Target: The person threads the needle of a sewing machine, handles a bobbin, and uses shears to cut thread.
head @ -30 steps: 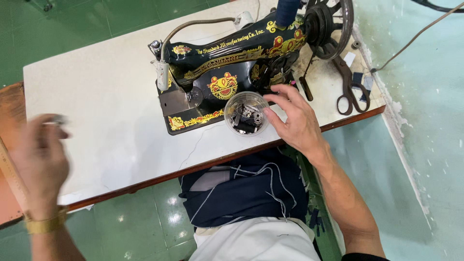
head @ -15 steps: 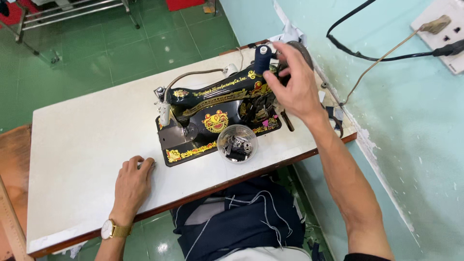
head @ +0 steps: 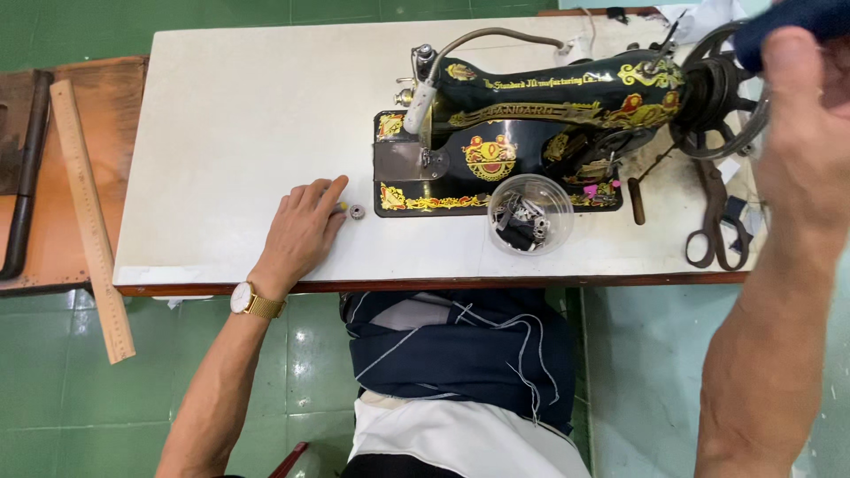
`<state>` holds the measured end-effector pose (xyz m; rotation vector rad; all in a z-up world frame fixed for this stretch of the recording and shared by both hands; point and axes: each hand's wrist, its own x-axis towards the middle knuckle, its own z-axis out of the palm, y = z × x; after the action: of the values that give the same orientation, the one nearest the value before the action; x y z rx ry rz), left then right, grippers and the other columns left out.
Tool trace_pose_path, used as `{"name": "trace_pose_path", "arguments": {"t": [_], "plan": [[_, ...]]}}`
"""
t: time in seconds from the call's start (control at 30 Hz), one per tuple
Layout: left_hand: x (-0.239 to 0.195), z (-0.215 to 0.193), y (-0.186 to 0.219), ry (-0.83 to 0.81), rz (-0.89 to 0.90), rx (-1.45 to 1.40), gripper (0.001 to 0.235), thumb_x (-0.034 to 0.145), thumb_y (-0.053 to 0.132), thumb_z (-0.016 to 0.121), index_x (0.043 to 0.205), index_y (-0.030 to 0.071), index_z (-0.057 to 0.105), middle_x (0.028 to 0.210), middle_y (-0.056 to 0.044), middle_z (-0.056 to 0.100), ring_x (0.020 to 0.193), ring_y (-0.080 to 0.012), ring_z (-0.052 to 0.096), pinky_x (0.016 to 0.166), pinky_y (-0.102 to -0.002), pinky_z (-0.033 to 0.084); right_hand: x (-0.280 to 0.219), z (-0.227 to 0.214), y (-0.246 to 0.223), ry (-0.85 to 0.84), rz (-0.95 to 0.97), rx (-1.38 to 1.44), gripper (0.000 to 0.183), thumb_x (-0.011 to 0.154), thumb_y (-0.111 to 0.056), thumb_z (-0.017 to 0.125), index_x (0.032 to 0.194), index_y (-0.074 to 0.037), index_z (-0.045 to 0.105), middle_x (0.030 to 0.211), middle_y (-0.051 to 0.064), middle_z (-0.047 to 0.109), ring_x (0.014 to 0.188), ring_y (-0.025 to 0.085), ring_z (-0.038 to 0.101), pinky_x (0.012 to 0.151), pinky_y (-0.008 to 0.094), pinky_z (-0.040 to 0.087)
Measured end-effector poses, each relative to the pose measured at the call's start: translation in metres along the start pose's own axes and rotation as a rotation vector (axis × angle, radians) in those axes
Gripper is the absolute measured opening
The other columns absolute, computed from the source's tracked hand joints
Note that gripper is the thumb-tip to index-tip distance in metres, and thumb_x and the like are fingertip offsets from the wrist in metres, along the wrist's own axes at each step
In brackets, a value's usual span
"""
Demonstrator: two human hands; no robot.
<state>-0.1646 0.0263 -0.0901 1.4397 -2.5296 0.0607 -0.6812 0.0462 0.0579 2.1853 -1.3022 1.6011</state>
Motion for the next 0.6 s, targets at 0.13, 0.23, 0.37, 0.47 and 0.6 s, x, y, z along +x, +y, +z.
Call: {"name": "trace_pose_path", "arguments": {"t": [0.13,0.23,0.37,0.47,0.6], "plan": [[-0.005,-0.006,-0.001,0.036,0.039,-0.125,0.051,0.101,0.02,0.059,0.148,0.005,0.045,0.132,-0.017,0.057,0.107,-0.0353,0.056,0.091,-0.046,0.047,-0.045,-0.033,-0.025,-0.275,0.309,0.104,0.049,0.131,-0.031,0.037,0.15,0.013,0.052,0.144,0.026,0.054,0.126,0.034,0.054,0.11,0.043,0.045],[-0.008,-0.006,-0.01,0.033,0.068,-0.204,0.056,0.098,0.018,0.06,0.149,0.003,0.044,0.136,-0.018,0.057,0.115,-0.0362,0.054,0.099,-0.047,0.045,-0.078,-0.029,-0.066,-0.258,0.485,0.297,0.058,0.106,-0.039,0.049,0.146,0.003,0.043,0.128,0.028,0.058,0.112,0.035,0.061,0.102,0.043,0.05],[-0.012,-0.029,-0.016,0.031,0.095,-0.268,0.066,0.085,0.026,0.051,0.148,0.004,0.046,0.148,-0.024,0.051,0.131,-0.038,0.05,0.107,-0.052,0.04,-0.135,-0.022,-0.086,-0.297,0.635,0.642,0.062,0.085,-0.036,0.071,0.138,-0.01,0.051,0.107,0.021,0.073,0.087,0.029,0.078,0.072,0.035,0.069],[-0.012,-0.049,-0.022,0.12,0.028,-0.321,0.065,0.08,0.025,0.051,0.142,0.005,0.049,0.152,-0.024,0.045,0.139,-0.0393,0.043,0.111,-0.057,0.035,-0.17,-0.016,-0.101,-0.294,0.751,0.824,0.059,0.083,-0.031,0.078,0.131,-0.005,0.055,0.103,0.026,0.075,0.084,0.031,0.079,0.08,0.041,0.068],[-0.006,-0.07,0.005,0.407,0.081,-0.332,0.044,0.081,0.004,0.053,0.125,-0.001,0.056,0.137,-0.023,0.057,0.123,-0.0404,0.054,0.104,-0.053,0.041,-0.192,-0.012,-0.119,-0.362,0.817,0.982,0.054,0.087,-0.024,0.079,0.132,-0.004,0.057,0.099,0.027,0.075,0.092,0.033,0.077,0.079,0.043,0.065]]}}
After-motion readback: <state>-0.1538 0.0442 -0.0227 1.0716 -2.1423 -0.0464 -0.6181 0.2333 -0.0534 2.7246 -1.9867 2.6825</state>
